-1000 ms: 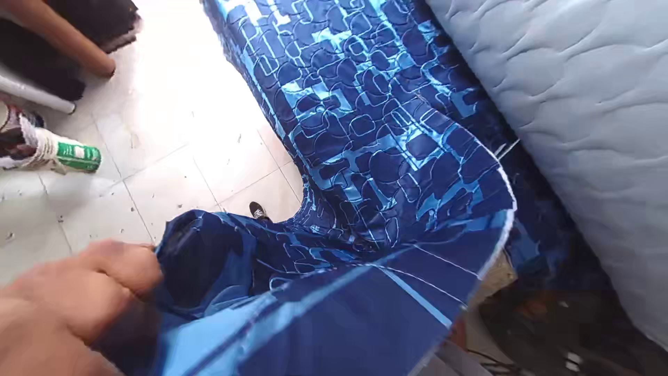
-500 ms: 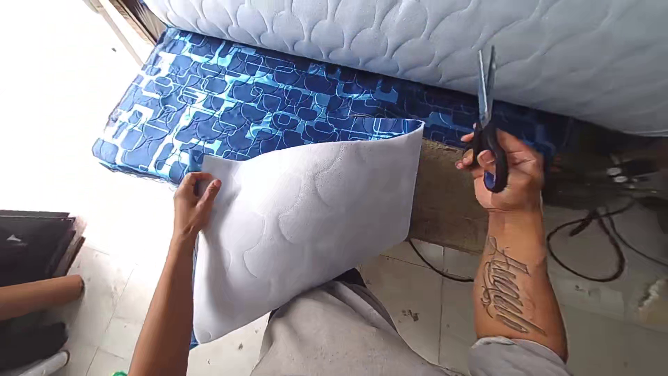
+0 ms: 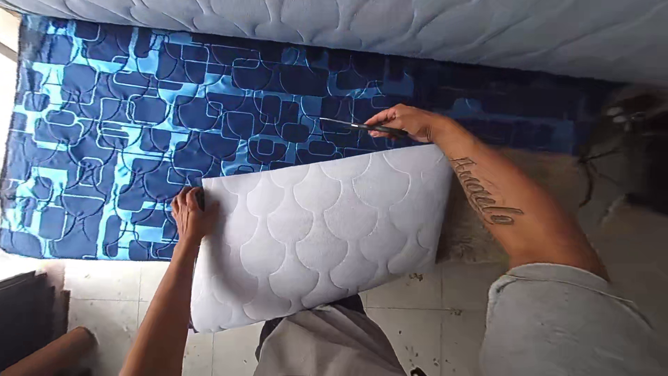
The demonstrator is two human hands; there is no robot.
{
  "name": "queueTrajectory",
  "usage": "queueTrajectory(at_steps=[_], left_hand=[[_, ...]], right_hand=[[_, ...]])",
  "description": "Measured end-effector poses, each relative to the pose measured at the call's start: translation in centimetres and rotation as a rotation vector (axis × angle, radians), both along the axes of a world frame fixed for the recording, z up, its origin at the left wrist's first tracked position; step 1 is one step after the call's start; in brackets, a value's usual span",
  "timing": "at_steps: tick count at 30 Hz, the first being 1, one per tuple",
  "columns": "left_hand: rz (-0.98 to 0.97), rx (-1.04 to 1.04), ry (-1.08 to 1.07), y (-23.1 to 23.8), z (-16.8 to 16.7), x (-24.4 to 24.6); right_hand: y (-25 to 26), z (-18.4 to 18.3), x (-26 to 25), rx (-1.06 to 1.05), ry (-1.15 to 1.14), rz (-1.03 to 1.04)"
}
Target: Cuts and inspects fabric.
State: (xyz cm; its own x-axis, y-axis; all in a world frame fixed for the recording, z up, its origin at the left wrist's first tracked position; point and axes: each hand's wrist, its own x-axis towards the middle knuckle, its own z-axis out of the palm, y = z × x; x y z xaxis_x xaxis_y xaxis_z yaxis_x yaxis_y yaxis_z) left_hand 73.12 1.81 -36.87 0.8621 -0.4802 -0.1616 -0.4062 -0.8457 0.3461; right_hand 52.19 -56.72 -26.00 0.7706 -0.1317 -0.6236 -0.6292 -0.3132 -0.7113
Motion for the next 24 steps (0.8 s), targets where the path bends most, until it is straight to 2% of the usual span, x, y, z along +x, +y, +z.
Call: queueTrajectory(at_steps=[2, 7, 15, 18, 24], left_hand=[[0.032, 0.009, -0.05, 1.2, -1.3, 2.9], [0.061, 0.093, -0.147, 1.5, -4.1, 6.4], [0.006, 0.122, -0.172, 2.5, -4.8, 10.1], [0.037, 0.141, -0.179, 3.1, -5.0, 11.8], [0.054, 0.132, -0.205, 3.3, -5.1, 12.3]], right_hand=[[-2.1, -2.3, 0.4, 0.066, 0.101, -0.022], [-5.5, -4.0, 0.3, 0.197, 0.163, 0.009], [-3.0, -7.7, 5.8, 0.337, 0.035, 0.068], [-2.5, -8.0, 6.6, 0.378, 0.027, 0.047], [-2.9, -5.8, 6.7, 0.298, 0.101, -0.004]])
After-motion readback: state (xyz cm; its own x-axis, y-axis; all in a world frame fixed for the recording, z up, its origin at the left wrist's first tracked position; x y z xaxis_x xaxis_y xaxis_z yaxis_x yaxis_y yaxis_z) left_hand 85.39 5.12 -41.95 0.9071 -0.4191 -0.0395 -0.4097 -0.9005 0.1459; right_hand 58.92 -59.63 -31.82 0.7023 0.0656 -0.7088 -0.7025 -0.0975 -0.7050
